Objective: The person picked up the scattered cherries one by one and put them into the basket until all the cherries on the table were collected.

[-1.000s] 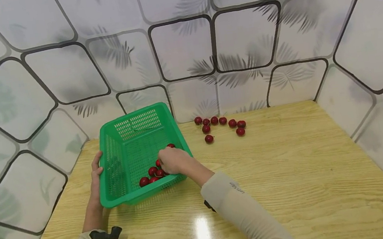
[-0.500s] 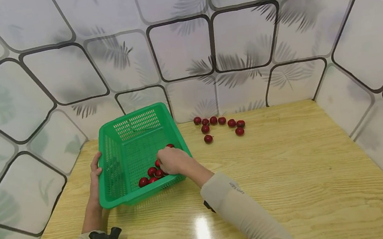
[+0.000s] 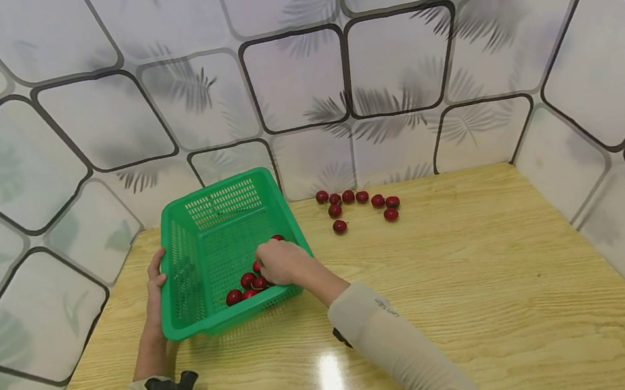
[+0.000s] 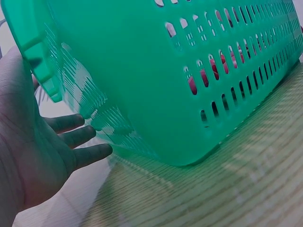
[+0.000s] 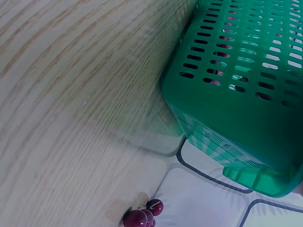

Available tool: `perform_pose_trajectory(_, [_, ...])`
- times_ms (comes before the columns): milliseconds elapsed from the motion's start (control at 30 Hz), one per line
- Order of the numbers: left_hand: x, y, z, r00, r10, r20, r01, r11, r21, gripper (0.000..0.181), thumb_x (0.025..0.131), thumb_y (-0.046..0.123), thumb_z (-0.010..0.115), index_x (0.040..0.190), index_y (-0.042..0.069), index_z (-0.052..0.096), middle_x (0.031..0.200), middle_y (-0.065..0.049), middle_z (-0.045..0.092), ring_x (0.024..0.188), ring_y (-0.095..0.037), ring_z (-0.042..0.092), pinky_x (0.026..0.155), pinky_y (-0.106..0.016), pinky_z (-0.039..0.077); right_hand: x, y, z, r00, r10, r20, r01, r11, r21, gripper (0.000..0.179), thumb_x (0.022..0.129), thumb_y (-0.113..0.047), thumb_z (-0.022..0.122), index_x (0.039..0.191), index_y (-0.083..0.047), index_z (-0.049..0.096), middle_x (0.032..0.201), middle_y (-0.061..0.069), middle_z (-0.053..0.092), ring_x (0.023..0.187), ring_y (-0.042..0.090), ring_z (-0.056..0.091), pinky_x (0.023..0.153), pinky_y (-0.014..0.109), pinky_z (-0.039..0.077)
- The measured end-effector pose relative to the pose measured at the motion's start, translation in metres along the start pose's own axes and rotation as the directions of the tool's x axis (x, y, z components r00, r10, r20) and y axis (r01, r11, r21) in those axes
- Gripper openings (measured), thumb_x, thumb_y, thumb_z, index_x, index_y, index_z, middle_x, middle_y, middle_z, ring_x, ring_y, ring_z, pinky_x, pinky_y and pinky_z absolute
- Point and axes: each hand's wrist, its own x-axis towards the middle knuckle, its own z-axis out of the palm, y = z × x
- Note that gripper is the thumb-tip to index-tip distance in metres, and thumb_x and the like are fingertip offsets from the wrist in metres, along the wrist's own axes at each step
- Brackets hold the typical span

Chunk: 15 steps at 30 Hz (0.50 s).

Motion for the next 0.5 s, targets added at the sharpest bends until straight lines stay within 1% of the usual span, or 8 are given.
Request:
perform_pose_trajectory(300, [-0.0004,-0.0003,0.0005,1.000,-0.012,-0.008,0.012,1.000,0.010,0.054,0.106,0.029,0.022,0.159,0.031,0.010,0.164,-0.010,0.000,0.131,-0.022,0.027,0.093,-0.023,0.035,-0.0010,-0.0003,-0.0011,1.000,0.002,-0.014,-0.002,1.000,0.002,0.034,0.099,-0.010,0.053,0.066,-0.017,0.053,0.058,-0.005,0.046,0.055,0.009,0.040,0.053,0.024,0.035])
perform_pose_trajectory(433, [-0.0002,-0.0006,0.0003,1.000,-0.011,-0.006,0.011,1.000,0.004,0.054,0.106,0.029,0.022,0.159,0.031,0.011,0.164,-0.011,0.000,0.132,-0.022,0.027,0.093,-0.023,0.034,-0.0012,0.0002,-0.0002,0.999,-0.010,-0.048,0.010,1.000,0.004,0.029,0.100,-0.011,0.053,0.072,-0.015,0.058,0.061,-0.004,0.052,0.056,0.009,0.045,0.055,0.024,0.038])
perform_pose_trajectory(500, [-0.0006,-0.0008,-0.0004,1.000,-0.012,-0.009,0.012,1.000,0.005,0.054,0.107,0.028,0.022,0.159,0.031,0.011,0.164,-0.011,0.000,0.133,-0.022,0.026,0.094,-0.023,0.033,-0.0014,0.0001,0.0005,0.997,-0.019,-0.078,0.020,1.000,0.007,0.024,0.099,-0.011,0.054,0.077,-0.014,0.062,0.066,-0.004,0.056,0.059,0.009,0.049,0.057,0.025,0.041])
